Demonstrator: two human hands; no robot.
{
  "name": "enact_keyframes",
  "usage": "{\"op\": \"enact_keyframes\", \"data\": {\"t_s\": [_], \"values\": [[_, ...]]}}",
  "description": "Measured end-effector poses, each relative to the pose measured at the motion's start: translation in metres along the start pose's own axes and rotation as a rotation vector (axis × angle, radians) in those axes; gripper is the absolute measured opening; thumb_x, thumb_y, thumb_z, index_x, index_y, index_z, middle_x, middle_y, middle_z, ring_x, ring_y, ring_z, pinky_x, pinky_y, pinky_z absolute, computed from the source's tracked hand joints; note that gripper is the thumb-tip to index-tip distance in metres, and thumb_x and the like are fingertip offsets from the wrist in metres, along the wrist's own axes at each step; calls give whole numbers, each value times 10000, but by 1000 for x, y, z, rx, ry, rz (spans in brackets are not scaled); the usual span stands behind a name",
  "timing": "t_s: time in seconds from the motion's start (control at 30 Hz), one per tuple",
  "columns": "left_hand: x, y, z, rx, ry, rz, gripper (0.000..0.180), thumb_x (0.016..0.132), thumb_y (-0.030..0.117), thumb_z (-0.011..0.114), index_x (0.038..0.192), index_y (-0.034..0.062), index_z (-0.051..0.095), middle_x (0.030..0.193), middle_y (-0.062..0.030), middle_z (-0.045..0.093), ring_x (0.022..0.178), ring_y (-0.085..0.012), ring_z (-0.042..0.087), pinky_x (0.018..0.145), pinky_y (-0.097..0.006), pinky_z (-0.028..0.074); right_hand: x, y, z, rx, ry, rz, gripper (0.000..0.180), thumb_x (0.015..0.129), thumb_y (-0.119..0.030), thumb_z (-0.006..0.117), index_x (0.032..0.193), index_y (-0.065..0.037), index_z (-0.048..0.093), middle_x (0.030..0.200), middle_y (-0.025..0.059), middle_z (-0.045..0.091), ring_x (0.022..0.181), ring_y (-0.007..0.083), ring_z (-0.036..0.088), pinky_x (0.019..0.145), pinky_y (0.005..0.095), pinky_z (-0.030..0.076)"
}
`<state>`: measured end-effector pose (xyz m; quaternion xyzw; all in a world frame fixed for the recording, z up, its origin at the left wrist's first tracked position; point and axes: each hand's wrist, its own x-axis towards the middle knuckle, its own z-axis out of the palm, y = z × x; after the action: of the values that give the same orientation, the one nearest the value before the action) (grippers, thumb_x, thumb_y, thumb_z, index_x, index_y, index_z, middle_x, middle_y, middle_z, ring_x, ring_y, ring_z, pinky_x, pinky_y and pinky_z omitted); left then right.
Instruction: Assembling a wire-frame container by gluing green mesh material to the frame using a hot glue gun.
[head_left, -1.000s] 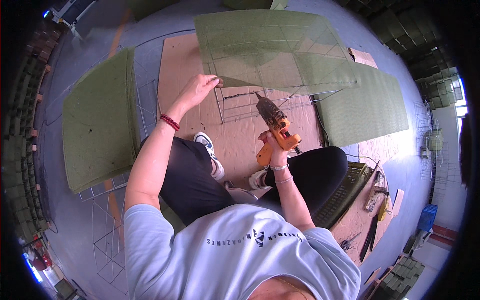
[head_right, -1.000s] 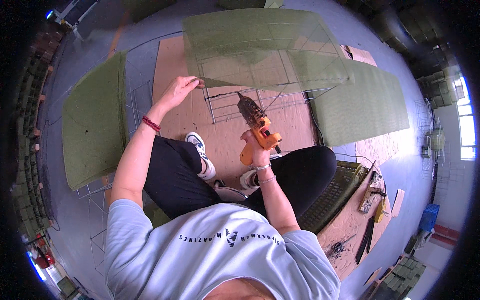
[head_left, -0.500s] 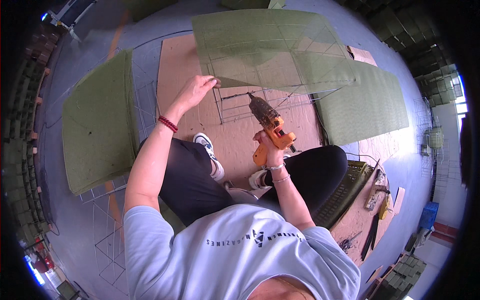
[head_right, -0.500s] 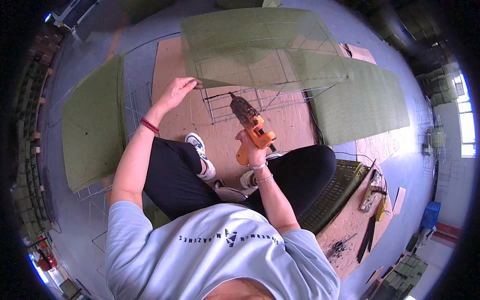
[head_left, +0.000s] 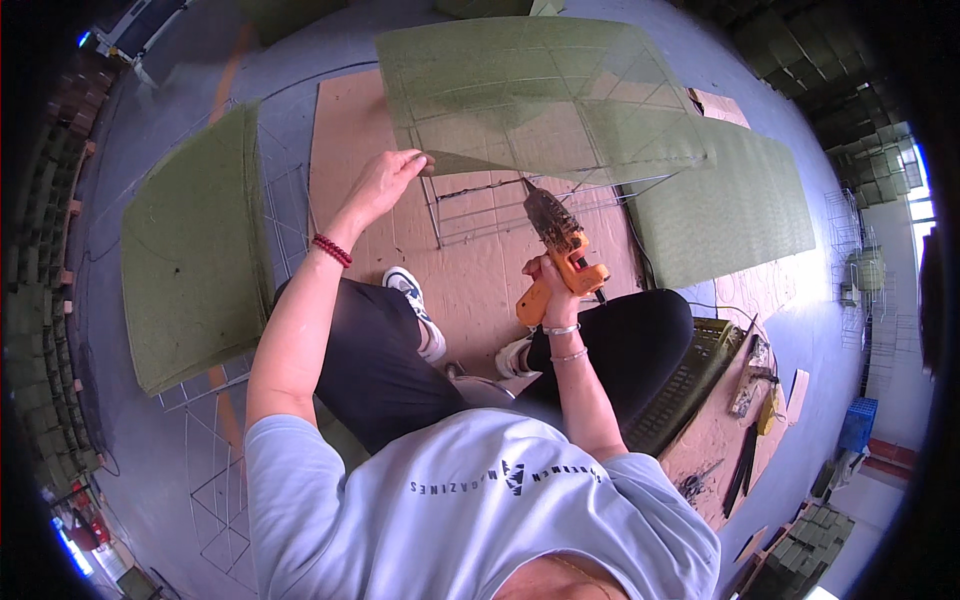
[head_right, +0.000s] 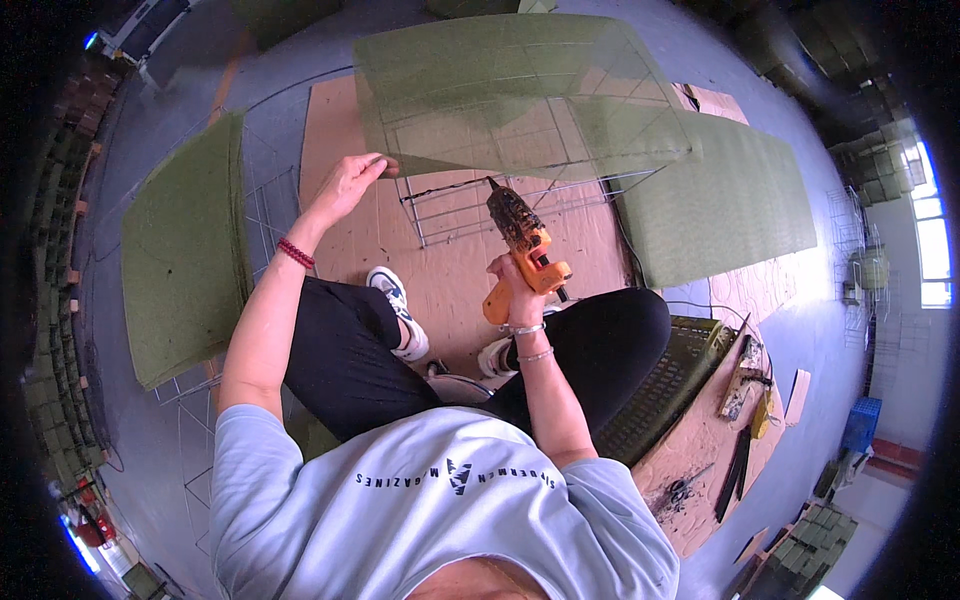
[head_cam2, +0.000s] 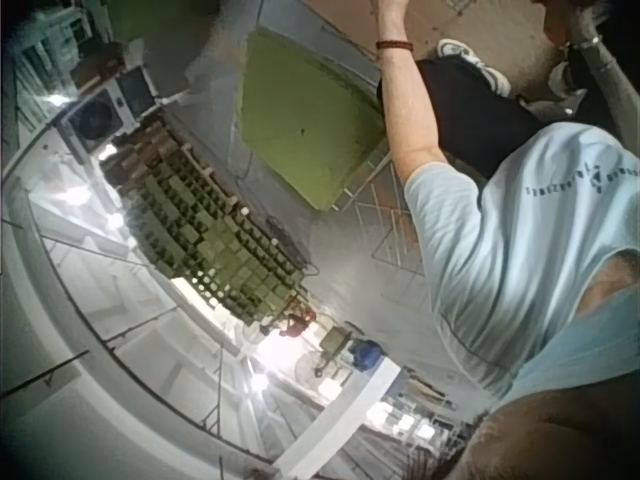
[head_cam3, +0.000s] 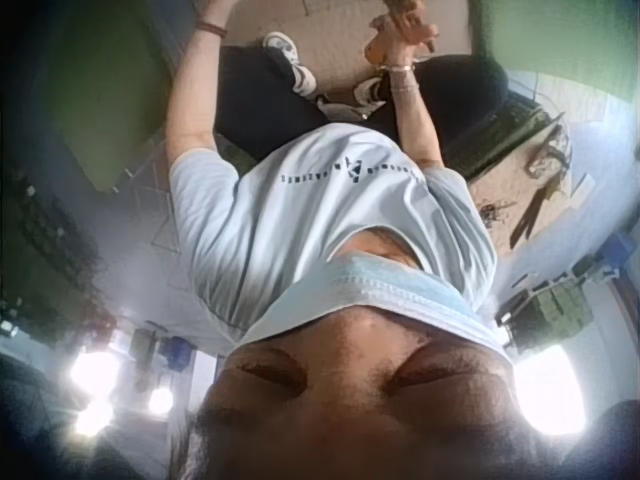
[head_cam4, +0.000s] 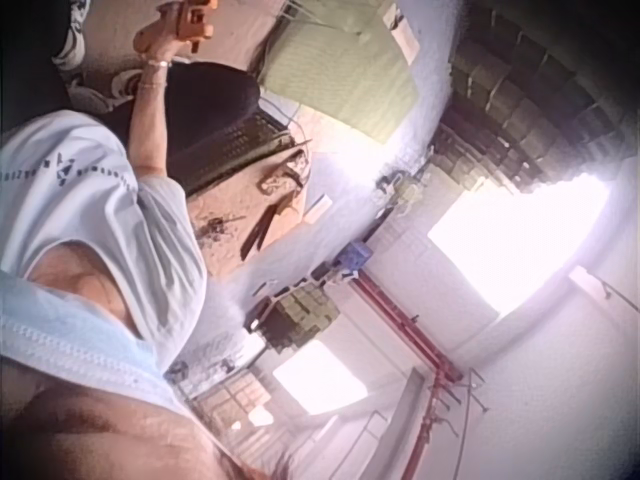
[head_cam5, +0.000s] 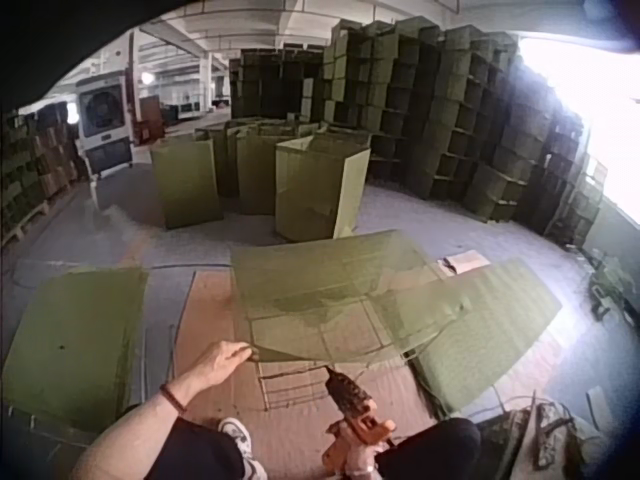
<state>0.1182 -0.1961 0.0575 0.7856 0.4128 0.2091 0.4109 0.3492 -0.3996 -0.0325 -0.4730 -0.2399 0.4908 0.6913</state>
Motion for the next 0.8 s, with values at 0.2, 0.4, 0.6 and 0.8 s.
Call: {"op": "enact_keyframes", "data": {"t_s": [0.2,0.4,0.6,0.8], "values": [[1,6,3,34,57,-8,349,931,258,405,970,-30,598,907,-102,657,891,-187,608,805,-295,442,1,-6,3,40,84,-35,100,830,-77,567,897,-33,508,719,44,568,672,129,548,634,266,436],[6,-1,5,-50,85,-22,367,933,283,403,959,-26,600,872,-106,657,860,-175,619,790,-290,455,2,-11,1,62,111,-77,106,829,-77,568,901,-33,504,716,49,568,664,142,560,632,272,441],[9,-2,6,-31,96,-35,382,939,295,389,959,-28,592,851,-99,659,857,-158,617,792,-283,457,8,-16,-3,72,163,-93,104,823,-78,568,893,-35,506,698,49,561,655,156,558,633,282,446],[10,-2,4,36,124,0,394,931,323,394,913,-7,607,836,-97,660,816,-166,616,762,-297,450,15,-17,-10,73,216,-85,87,840,-105,549,862,-39,497,685,56,521,654,177,528,649,326,456]]}}
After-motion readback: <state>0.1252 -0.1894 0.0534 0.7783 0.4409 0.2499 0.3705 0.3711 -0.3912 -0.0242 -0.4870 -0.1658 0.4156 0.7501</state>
